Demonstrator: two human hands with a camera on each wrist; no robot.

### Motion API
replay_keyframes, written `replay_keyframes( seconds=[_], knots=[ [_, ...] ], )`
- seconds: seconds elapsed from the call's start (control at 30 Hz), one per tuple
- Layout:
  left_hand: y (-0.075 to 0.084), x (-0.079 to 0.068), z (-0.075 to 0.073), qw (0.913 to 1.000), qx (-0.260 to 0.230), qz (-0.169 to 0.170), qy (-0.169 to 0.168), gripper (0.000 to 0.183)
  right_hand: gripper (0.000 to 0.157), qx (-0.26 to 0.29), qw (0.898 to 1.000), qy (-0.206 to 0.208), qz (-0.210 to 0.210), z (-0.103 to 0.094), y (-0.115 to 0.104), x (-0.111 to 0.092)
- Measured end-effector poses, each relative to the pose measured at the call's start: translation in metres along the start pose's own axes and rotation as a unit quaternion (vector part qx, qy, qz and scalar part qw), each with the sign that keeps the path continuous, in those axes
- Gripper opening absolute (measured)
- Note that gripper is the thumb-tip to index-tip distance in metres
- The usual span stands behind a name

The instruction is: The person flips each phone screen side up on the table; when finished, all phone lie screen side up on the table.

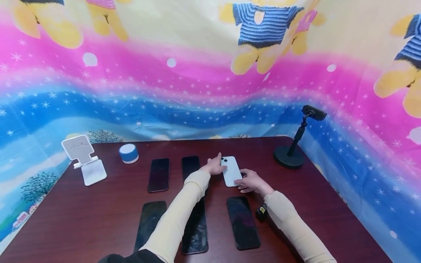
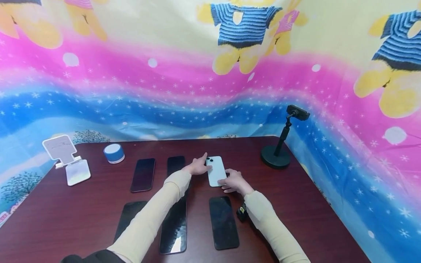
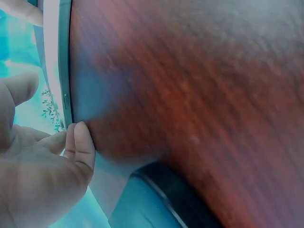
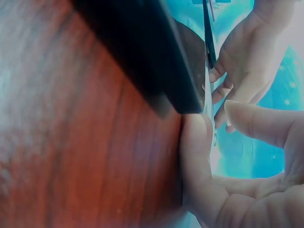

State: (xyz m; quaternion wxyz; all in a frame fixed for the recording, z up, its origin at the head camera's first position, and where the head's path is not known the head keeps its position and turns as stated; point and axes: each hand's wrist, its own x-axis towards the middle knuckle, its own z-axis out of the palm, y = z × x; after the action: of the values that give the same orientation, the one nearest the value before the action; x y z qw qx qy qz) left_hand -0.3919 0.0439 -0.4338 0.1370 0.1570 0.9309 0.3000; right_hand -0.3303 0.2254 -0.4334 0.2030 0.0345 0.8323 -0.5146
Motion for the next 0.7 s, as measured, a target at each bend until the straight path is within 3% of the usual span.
replay_keyframes(
  seconds=[0.17,0.2,0.3,0.4,0.5,0.57,0.7],
  knots=[
    [-0.011,0.014,0.007,1.0000,0.006,0.004,0.000,0.069,0.065,-0.005,1.000,-0.004,-0.013,0.001,0.000,0.001],
    [-0.022,0.027,0.013,0.9999,0.001,0.013,0.003,0.070,0.065,-0.006,1.000,-0.004,-0.014,0.001,0.001,0.001],
    [-0.048,0.055,0.025,0.9995,-0.032,0.007,0.005,0.072,0.066,-0.018,1.000,-0.004,-0.019,0.003,-0.001,0.000],
    [-0.058,0.063,0.029,0.9963,-0.085,-0.004,0.000,0.071,0.067,-0.033,0.999,0.000,-0.021,0.005,-0.003,-0.001],
    [-0.032,0.032,0.013,0.9899,-0.140,-0.021,0.013,0.064,0.069,-0.049,0.999,0.009,-0.015,0.007,-0.005,-0.001],
    [-0.018,0.012,0.004,0.9804,-0.195,-0.014,0.025,0.064,0.070,-0.062,0.998,0.017,-0.011,0.010,-0.006,-0.003],
    [-0.004,-0.009,-0.002,0.9703,-0.231,0.008,0.070,0.067,0.071,-0.083,0.996,0.029,-0.015,0.014,-0.009,-0.004]
  ],
)
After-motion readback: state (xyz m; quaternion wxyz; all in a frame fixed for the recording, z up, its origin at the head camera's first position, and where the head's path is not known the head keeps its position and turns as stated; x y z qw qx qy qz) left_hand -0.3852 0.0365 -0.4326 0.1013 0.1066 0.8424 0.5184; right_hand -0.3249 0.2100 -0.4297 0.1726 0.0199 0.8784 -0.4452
